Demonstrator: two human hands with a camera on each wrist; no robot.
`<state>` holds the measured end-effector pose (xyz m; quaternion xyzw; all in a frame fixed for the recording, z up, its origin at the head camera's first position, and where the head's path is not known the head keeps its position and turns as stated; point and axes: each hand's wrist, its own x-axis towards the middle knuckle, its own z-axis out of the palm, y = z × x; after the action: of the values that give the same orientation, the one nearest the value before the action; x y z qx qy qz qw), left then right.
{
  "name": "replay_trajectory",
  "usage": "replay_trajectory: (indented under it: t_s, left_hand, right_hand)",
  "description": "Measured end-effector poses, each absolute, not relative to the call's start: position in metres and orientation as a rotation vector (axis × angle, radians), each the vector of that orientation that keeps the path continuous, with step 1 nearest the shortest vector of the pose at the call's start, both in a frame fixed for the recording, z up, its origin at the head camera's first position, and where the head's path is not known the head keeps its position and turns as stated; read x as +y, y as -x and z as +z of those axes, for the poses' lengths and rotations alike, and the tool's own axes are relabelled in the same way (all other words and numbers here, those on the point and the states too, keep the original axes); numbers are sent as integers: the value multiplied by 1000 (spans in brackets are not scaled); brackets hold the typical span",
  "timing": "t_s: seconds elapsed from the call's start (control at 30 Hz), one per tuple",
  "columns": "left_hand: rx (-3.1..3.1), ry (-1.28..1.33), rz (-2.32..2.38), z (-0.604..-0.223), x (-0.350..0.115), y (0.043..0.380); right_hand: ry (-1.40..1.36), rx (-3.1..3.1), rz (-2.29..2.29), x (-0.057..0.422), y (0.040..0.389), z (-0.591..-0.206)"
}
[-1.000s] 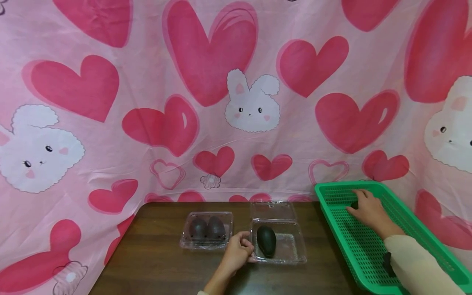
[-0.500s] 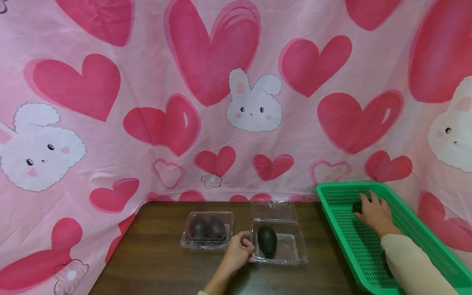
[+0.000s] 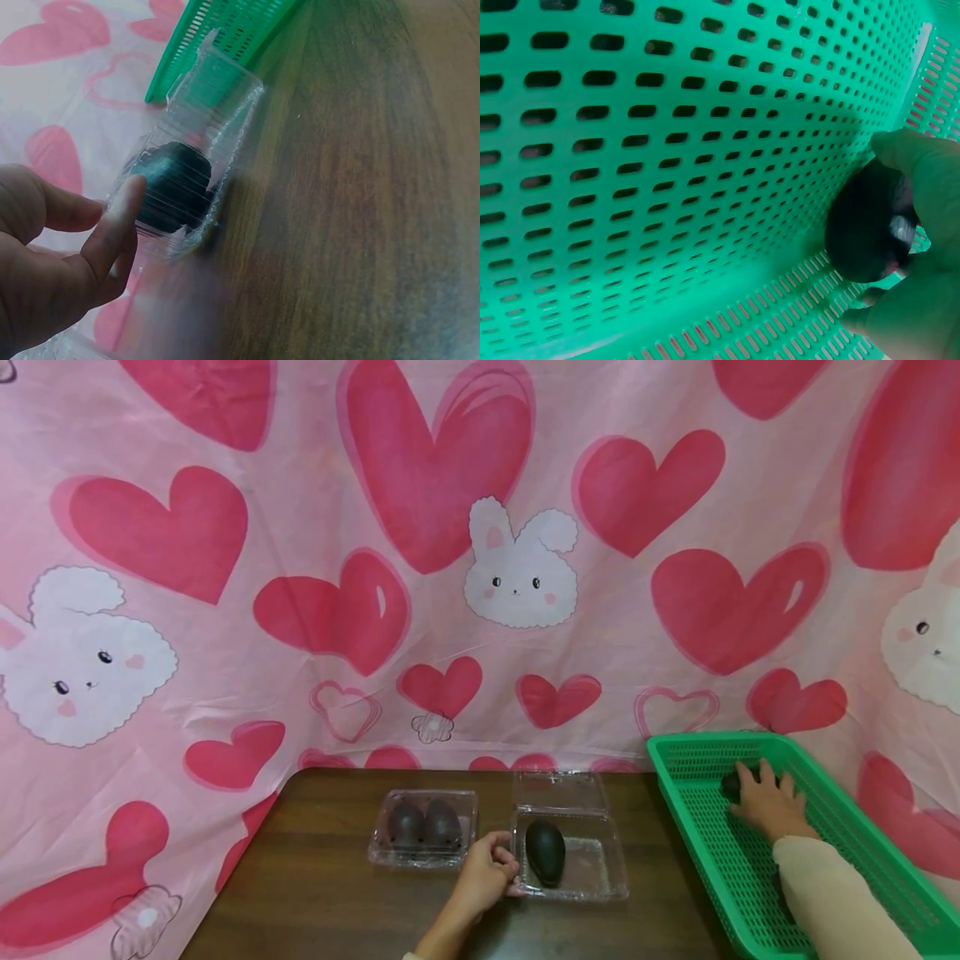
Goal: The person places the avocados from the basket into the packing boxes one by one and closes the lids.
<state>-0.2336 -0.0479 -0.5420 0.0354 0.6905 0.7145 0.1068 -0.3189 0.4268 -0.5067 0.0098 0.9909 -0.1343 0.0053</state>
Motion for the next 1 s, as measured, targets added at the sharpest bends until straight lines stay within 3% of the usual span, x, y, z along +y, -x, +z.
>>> replay_trajectory:
  t_s: [1.0]
  left_hand:
    - [2035, -118, 2105, -540, -47, 231]
  right_hand:
    - [1, 3177, -345, 422, 320, -520]
